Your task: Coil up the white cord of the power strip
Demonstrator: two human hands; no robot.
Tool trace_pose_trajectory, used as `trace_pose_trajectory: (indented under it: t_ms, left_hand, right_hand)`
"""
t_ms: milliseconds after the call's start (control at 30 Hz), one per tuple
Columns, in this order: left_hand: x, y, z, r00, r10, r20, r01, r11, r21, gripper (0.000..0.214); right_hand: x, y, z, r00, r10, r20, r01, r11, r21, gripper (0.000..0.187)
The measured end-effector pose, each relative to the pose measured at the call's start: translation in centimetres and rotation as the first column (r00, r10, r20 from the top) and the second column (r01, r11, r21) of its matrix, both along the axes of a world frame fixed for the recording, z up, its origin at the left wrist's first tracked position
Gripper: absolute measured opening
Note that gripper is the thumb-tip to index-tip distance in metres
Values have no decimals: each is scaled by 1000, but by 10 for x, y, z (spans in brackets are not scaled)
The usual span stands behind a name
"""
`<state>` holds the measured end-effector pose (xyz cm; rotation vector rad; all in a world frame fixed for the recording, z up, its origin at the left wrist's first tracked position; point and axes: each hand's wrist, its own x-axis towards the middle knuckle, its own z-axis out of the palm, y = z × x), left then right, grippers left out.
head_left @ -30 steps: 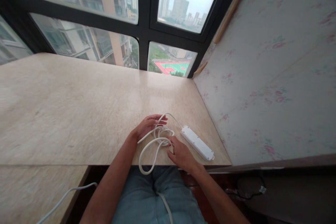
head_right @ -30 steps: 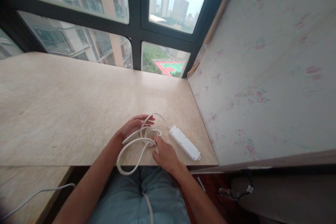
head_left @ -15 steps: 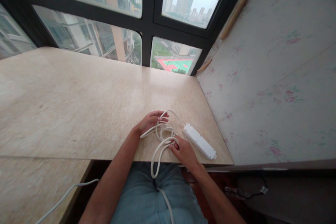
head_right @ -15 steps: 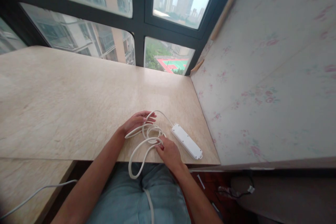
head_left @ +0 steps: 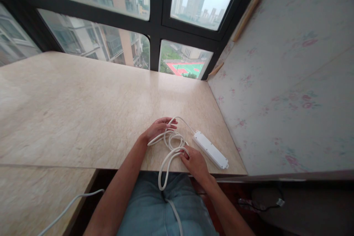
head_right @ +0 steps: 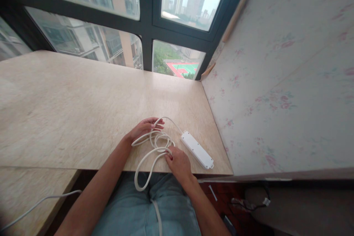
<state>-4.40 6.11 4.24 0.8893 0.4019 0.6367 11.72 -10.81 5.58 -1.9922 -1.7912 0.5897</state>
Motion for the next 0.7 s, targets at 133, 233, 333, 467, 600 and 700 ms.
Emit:
trace_pose_trajectory:
  t_ms: [133, 233, 333, 467, 600, 700]
  left_hand:
    - [0, 0, -1, 1000, 10, -8, -10, 1000, -18, 35]
    - [2, 0, -2, 999, 28, -26, -29, 999, -38, 36]
    - [4, 0, -2, 996, 70, -63, -74, 996, -55, 36]
    - [5, 3, -4, 991, 116, -70, -123, 986, -112, 35]
    - [2, 7, -9, 991, 128, -34, -132, 982, -135, 41]
    - [1, 8, -12, 991, 128, -27, -131, 982, -139, 43]
  right_hand:
    - [2, -2, -4, 993, 2, -114, 6, 998, 70, 14]
    - [8, -6, -5, 944, -82, -320, 111, 991, 74, 14]
    - [16, -11, -1, 799, -205, -565, 251, 968, 4, 31]
    - [21, -16, 14, 505, -266, -821, 397, 916, -53, 40]
    - [22, -15, 25, 344, -226, -911, 460, 887, -47, 40]
    - [23, -15, 22, 377, -252, -891, 400, 912, -89, 40]
